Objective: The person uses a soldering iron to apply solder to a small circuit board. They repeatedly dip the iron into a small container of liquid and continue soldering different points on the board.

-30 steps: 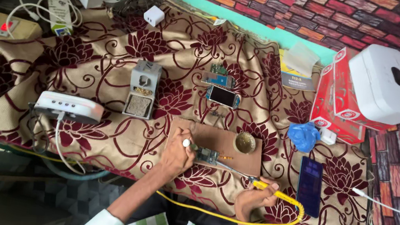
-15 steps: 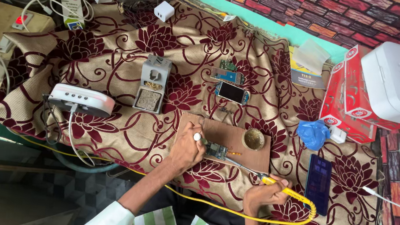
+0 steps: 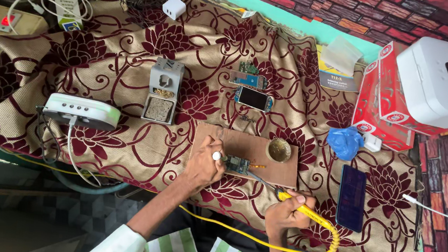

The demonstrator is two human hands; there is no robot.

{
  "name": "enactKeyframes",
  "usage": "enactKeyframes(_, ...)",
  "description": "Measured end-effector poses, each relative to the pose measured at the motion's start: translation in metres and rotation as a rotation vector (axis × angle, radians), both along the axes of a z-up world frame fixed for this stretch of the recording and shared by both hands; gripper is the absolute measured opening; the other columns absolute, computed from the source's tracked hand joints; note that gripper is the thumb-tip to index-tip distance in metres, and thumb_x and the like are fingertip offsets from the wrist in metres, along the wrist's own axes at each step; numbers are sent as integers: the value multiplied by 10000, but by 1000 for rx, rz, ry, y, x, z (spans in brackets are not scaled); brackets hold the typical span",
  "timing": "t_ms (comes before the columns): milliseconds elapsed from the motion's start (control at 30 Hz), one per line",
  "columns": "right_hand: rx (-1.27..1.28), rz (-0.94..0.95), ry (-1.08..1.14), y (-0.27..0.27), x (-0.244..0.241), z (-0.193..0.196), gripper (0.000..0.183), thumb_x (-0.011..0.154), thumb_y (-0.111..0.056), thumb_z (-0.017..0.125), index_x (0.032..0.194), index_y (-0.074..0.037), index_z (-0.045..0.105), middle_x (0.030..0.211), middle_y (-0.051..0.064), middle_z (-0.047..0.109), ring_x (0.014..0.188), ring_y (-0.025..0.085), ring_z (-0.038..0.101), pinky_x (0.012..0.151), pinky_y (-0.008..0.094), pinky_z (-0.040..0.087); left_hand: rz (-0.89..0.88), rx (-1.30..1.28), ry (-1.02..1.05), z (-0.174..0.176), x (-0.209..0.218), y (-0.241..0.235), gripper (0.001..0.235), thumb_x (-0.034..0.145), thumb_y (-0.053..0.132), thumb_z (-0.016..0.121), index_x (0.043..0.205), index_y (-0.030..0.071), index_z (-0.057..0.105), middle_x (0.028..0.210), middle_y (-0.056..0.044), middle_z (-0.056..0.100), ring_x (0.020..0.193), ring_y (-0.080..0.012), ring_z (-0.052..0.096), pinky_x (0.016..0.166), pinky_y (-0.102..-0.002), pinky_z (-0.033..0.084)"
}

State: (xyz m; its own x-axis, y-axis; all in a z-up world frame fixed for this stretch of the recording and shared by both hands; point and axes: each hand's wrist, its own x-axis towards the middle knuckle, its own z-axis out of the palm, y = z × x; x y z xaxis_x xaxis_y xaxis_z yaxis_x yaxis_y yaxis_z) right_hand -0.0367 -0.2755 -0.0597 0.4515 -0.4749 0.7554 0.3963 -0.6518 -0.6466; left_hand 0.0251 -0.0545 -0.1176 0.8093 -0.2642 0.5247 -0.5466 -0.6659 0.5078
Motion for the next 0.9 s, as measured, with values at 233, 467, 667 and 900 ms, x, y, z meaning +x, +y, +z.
enactKeyframes(233,6,39,0,6,4,11,305,1084,-118,438,818,19,497,723,99,569,616,172,546,604,302,464,-51,-153,-51,6,-4,6,72,848,107,469,848,67,529,811,-118,490,821,-293,473,739,-431,491)
enactKeyframes(467,-100,68,-17,6,5,14,320,1083,-132,447,818,21,541,714,93,574,600,168,550,570,310,442,-72,-17,158,-4,2,2,104,893,134,459,891,80,548,803,-107,502,781,-276,483,722,-408,483)
enactKeyframes(667,-7,67,32,5,3,12,337,1086,-144,455,818,37,553,702,91,590,566,165,526,551,313,433,61,-203,-97,23,-9,6,170,885,55,436,956,92,585,837,-95,514,806,-257,474,787,-401,419)
enactKeyframes(900,-36,135,-1,2,1,17,315,1089,-134,452,852,46,555,775,111,599,632,168,573,592,299,464,80,-67,-95,51,-11,3,70,928,62,483,909,53,550,831,-135,502,739,-268,453,789,-447,390)
